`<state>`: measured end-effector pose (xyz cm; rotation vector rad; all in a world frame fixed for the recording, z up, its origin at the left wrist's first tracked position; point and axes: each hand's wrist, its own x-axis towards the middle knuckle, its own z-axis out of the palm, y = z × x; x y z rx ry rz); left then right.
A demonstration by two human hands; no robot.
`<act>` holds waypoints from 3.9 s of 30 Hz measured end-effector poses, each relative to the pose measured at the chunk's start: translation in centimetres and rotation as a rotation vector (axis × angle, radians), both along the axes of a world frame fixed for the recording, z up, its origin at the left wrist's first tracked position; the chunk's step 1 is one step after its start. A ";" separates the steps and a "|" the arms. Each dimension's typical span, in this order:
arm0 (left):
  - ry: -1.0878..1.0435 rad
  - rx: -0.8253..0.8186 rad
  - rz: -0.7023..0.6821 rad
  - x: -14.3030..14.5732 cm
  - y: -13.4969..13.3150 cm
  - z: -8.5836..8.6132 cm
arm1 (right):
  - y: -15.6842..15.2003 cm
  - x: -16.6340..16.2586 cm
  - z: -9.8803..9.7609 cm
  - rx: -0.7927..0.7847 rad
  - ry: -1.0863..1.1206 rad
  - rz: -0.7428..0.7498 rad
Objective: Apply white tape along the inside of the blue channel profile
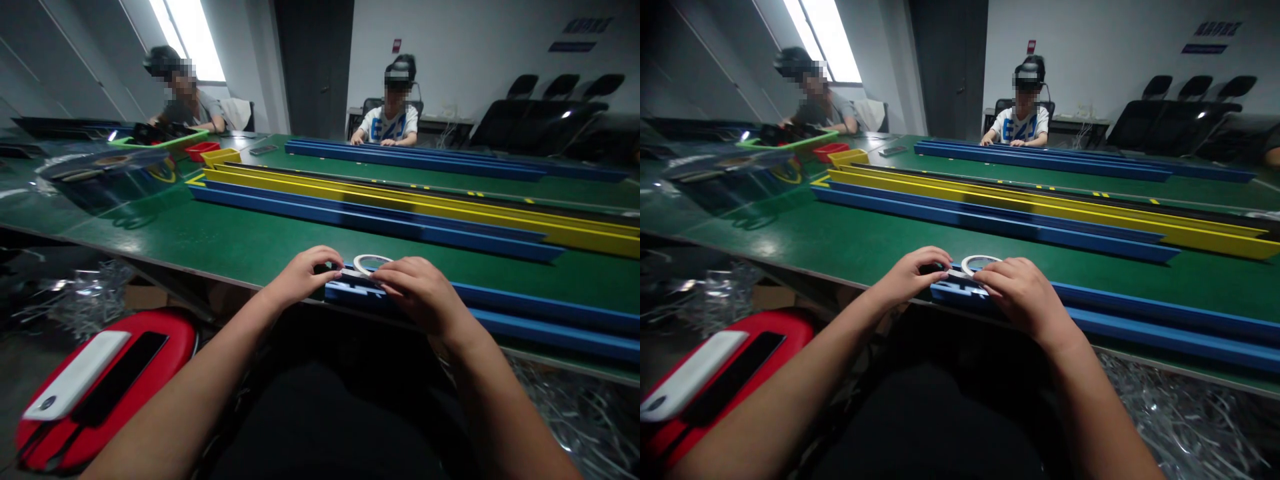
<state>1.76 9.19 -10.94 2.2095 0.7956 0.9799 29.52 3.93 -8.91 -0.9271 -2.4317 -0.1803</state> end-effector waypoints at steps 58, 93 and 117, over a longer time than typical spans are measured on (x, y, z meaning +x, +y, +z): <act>0.356 -0.240 0.311 -0.3 1.4 -0.4 | -1.4 -1.1 0.9 0.063 -0.097 -0.204; 0.402 -0.281 0.253 -0.4 2.1 -0.2 | -1.4 -1.3 0.8 0.045 -0.072 -0.226; 0.443 -0.154 0.275 -1.1 1.9 -0.2 | -1.5 -0.9 8.1 -0.097 -0.778 -0.043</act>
